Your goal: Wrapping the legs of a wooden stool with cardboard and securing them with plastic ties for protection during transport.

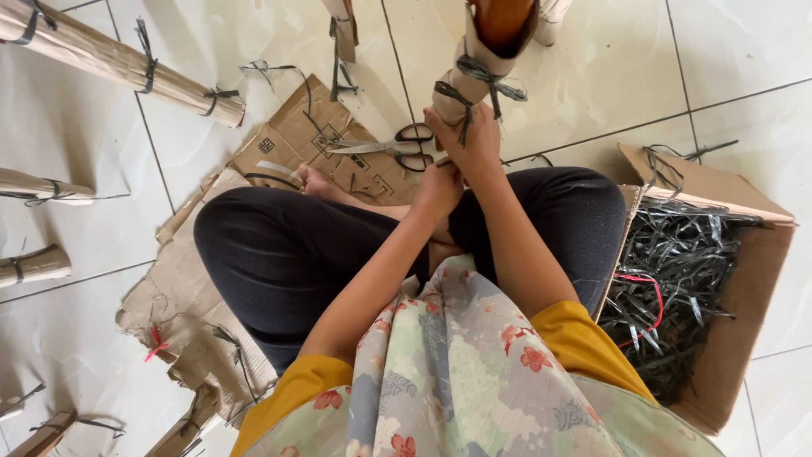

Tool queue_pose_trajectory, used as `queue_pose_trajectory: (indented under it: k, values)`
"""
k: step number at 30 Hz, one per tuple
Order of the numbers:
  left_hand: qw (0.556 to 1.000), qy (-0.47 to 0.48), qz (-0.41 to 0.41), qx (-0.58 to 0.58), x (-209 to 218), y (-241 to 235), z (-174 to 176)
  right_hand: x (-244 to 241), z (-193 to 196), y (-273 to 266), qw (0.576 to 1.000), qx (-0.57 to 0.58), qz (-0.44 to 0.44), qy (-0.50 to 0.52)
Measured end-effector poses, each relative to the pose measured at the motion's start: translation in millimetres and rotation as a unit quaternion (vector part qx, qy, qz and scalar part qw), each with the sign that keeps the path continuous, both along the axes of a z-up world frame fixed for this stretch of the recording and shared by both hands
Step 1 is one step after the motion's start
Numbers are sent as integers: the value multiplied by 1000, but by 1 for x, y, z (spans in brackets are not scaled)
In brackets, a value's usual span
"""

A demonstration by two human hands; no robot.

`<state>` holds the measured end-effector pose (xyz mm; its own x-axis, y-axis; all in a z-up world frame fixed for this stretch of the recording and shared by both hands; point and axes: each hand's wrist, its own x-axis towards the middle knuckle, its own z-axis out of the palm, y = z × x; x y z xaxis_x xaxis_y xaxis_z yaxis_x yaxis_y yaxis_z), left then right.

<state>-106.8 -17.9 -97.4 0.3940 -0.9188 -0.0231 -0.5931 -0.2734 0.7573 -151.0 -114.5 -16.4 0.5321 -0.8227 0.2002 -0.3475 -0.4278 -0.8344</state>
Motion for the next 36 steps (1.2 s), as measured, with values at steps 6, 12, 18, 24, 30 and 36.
queue_pose_trajectory:
  k: [6, 12, 18, 24, 30, 36]
  values:
    - [997, 80, -18, -6, -12, -2, -16, -18, -27, -6, 974, -1, 45, 221]
    - [985, 170, -32, -7, -8, 3, -27, -31, -40, -11, 956, 15, 72, 283]
    - [964, 262, -45, -13, 3, 9, -29, -52, -28, -18, 969, 41, 104, 219]
    - [918, 382, 32, -101, 48, 3, -9, -55, 6, -16, 948, 85, 158, 264]
    - [929, 336, 154, 1, 57, -15, 14, -58, 29, -14, 924, 78, 184, 327]
    - [941, 257, 220, 6, 18, -15, 71, -51, -22, -3, 909, -28, 185, 372]
